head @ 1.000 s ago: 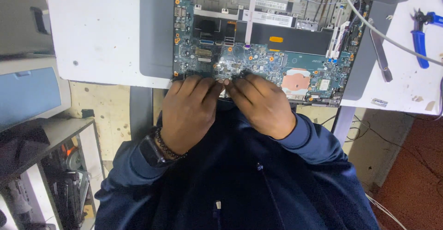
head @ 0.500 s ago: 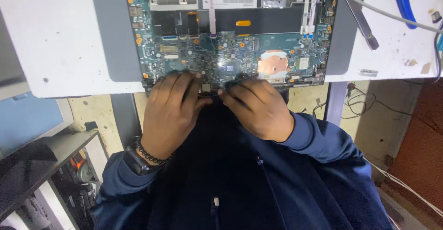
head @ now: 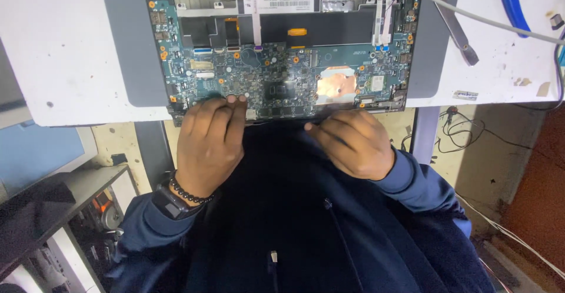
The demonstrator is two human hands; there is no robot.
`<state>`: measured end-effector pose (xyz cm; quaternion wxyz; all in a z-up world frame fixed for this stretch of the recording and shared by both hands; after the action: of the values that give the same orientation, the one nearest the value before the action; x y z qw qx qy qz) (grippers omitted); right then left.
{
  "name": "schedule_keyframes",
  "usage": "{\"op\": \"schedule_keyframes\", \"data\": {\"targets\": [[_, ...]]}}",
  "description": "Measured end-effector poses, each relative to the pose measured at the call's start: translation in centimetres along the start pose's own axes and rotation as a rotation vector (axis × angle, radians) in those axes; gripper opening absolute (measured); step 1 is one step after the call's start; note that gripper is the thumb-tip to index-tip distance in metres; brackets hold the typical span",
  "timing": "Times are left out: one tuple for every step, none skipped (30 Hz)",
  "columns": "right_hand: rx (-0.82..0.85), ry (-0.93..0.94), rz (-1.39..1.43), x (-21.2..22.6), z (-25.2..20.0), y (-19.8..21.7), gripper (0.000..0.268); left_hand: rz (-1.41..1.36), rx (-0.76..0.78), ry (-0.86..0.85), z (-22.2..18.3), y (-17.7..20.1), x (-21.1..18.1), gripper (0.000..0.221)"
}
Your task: Repairing a laptop by connecting internal cables and components to the motherboard.
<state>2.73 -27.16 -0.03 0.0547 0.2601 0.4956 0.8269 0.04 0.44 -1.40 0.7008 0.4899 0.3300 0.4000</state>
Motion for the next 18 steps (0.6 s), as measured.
{"op": "schedule_keyframes", "data": {"targets": [[-0.002, -0.003, 0.0, -0.6, -0.9, 0.4, 0.033, -0.001, 0.001, -0.003, 0.1, 0.4, 0.0, 0.028], [0.013, -0.002, -0.027, -1.2, -1.7, 0.9, 0.03, 0.0, 0.025, -0.002, 0.2, 0.7, 0.0, 0.027], [0.028, 0.0, -0.054, -1.8, -2.5, 1.3, 0.028, 0.001, 0.049, 0.0, 0.3, 1.1, 0.0, 0.027], [0.026, -0.002, -0.054, -2.2, -2.5, 2.5, 0.028, 0.001, 0.05, -0.003, 0.3, 1.1, -0.1, 0.027], [0.004, -0.111, -0.111, -2.8, -2.5, 3.6, 0.028, 0.005, 0.061, -0.001, 0.3, 1.0, 0.0, 0.026], [-0.02, -0.221, -0.167, -3.3, -2.5, 4.8, 0.028, 0.008, 0.073, 0.0, 0.4, 1.0, 0.0, 0.027], [-0.023, -0.224, -0.169, -3.8, -2.5, 6.0, 0.028, 0.008, 0.073, -0.005, 0.7, 1.8, 0.1, 0.027], [-0.06, -0.385, -0.253, -4.4, -2.5, 7.2, 0.03, -0.061, 0.176, -0.004, 1.0, 2.5, 0.1, 0.028], [-0.1, -0.546, -0.334, -4.9, -2.5, 8.5, 0.031, -0.13, 0.281, -0.003, 1.3, 3.3, 0.1, 0.03], [-0.101, -0.55, -0.335, -5.8, -3.4, 8.9, 0.031, -0.131, 0.282, -0.007, 1.7, 3.6, 0.0, 0.03], [-0.041, -0.631, -0.403, -6.7, -4.3, 9.3, 0.036, -0.271, 0.283, -0.061, 2.2, 3.8, -0.1, 0.031], [0.018, -0.712, -0.469, -7.6, -5.2, 9.8, 0.043, -0.411, 0.284, -0.116, 2.6, 4.0, -0.1, 0.041], [0.016, -0.711, -0.476, -8.1, -5.7, 9.7, 0.043, -0.411, 0.278, -0.119, 3.2, 4.3, -0.5, 0.041], [0.016, -0.725, -0.478, -8.6, -6.2, 9.5, 0.044, -0.428, 0.293, -0.174, 3.8, 4.7, -0.8, 0.038], [0.019, -0.731, -0.472, -9.2, -6.7, 9.3, 0.045, -0.442, 0.311, -0.218, 4.1, 5.1, -1.3, 0.036], [0.021, -0.723, -0.47, -9.4, -6.7, 9.1, 0.045, -0.441, 0.308, -0.211, 4.6, 4.9, -1.5, 0.036], [0.019, -0.714, -0.435, -9.5, -6.8, 8.8, 0.044, -0.443, 0.287, -0.242, 4.9, 4.9, -1.8, 0.035], [0.017, -0.704, -0.399, -9.7, -6.9, 8.6, 0.044, -0.446, 0.266, -0.273, 5.2, 4.9, -2.0, 0.034]]}}
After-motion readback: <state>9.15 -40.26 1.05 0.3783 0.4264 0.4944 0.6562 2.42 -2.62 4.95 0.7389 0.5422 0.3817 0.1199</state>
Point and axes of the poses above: each hand's wrist, its own z-axis towards the middle knuckle, its own y-axis out of the back of the hand, x = y × z, the point moved 1 cm from there along z, towards the middle knuckle, and after that the axes turned 13 degrees about x, right-handed, at the moved point
